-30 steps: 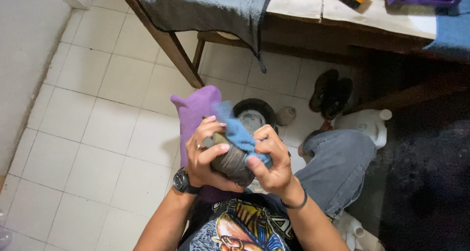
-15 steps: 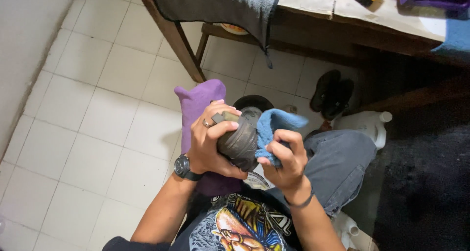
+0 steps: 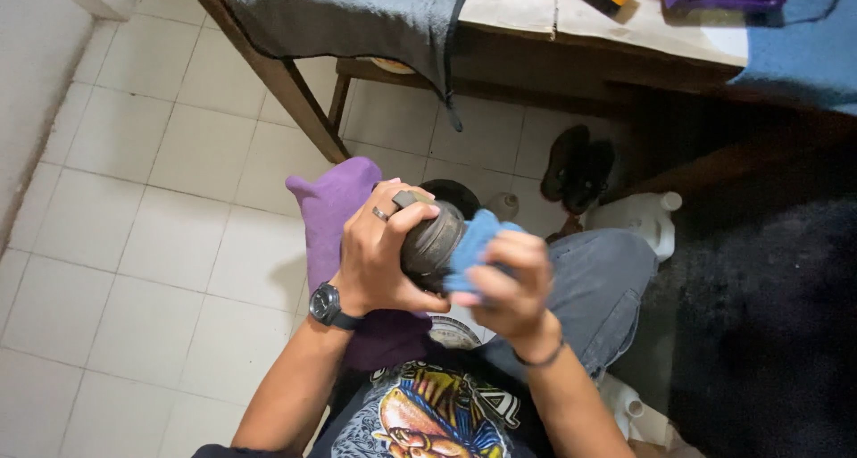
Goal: The person is cleaning a green sneaker using various brushes and cloths to scrub and wipe the sides, sole, toe area, and interior.
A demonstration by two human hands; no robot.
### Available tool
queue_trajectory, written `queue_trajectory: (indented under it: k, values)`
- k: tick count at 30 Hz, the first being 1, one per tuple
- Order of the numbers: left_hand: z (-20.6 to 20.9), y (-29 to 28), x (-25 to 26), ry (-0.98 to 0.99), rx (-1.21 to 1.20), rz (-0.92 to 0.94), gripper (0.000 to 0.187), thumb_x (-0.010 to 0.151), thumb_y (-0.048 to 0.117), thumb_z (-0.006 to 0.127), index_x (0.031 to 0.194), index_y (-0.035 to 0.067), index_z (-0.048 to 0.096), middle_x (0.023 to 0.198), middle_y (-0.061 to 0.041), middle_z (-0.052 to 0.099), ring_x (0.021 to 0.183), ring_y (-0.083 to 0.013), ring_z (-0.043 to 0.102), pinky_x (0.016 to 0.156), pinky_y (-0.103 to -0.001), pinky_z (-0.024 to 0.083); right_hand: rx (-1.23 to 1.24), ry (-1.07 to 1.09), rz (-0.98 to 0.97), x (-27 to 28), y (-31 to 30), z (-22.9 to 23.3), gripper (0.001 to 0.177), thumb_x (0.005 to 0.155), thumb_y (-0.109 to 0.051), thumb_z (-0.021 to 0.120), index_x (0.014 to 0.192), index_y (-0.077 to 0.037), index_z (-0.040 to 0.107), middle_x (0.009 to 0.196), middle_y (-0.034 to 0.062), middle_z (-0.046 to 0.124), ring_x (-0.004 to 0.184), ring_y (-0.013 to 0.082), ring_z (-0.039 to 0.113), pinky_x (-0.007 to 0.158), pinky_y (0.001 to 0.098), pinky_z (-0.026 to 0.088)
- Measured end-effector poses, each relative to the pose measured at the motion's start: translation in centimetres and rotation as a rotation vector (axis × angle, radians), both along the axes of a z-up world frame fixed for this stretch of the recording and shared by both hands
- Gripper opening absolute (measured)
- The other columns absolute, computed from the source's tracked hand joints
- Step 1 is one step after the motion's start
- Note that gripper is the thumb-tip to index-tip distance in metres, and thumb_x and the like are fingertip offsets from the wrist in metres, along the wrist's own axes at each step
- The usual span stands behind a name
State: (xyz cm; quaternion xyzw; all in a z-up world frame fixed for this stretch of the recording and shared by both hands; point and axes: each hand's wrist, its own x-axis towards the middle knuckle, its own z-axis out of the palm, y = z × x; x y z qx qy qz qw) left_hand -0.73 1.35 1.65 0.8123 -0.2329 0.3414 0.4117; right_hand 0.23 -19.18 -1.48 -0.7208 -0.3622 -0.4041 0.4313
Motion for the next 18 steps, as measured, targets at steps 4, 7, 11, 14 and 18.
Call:
queue_trajectory:
  k: [4,7,11,14,18]
  values:
    - [-0.6,-1.1,0.8,0.025,0.045,-0.036,0.085,0.043,0.041,0.091,0.119,0.014,0.063,0.102,-0.012,0.069,0.093,-0.0365,0.068,0.094,-0.052,0.056,0.043,-0.152,0.026,2.1,1.0,-2.5,0.041,0.104,-0.041,0.052,0.074,-0.012,0.056,0.071,0.0053,0.050,0.059,0.0263,0.050,0.058,0.0395,0.050]
    - [-0.6,-1.4,1.4,0.050,0.037,-0.078,0.086,0.040,0.038,0.088,0.119,0.014,0.065,0.100,-0.012,0.068,0.091,-0.0363,0.068,0.093,-0.051,0.056,0.113,-0.035,-0.171,3.7,-0.4,-3.2,0.044,0.104,-0.021,0.049,0.061,-0.010,0.045,0.057,0.0055,0.038,0.045,0.0263,0.040,0.047,0.0317,0.044]
    - [1.3,-1.7,2.3,0.061,-0.225,-0.157,0.091,0.039,0.035,0.095,0.118,0.008,0.057,0.105,-0.014,0.070,0.098,-0.0373,0.070,0.094,-0.048,0.054,0.404,0.867,-0.461,5.3,-5.1,-9.7,0.059,0.111,-0.025,0.047,0.057,-0.003,0.048,0.052,0.0170,0.054,0.061,0.0265,0.050,0.071,0.0437,0.045]
    - [1.3,-2.6,3.7,-0.025,-0.292,-0.184,0.093,0.044,0.036,0.099,0.118,0.006,0.049,0.109,-0.018,0.068,0.100,-0.0387,0.067,0.098,-0.049,0.051,0.706,0.954,-0.194,6.1,-5.6,-3.7,0.042,0.103,-0.038,0.042,0.066,-0.019,0.048,0.055,-0.0003,0.048,0.064,0.0140,0.050,0.075,0.0259,0.043]
    - [2.9,-4.5,5.0,-0.092,-0.353,-0.180,0.096,0.044,0.037,0.101,0.116,0.006,0.046,0.111,-0.018,0.068,0.104,-0.0376,0.065,0.104,-0.053,0.046,0.888,0.620,-0.298,12.3,-11.7,4.6,0.054,0.100,-0.013,0.050,0.150,0.007,0.047,0.157,0.0278,0.041,0.148,0.0265,0.033,0.129,0.0455,0.014]
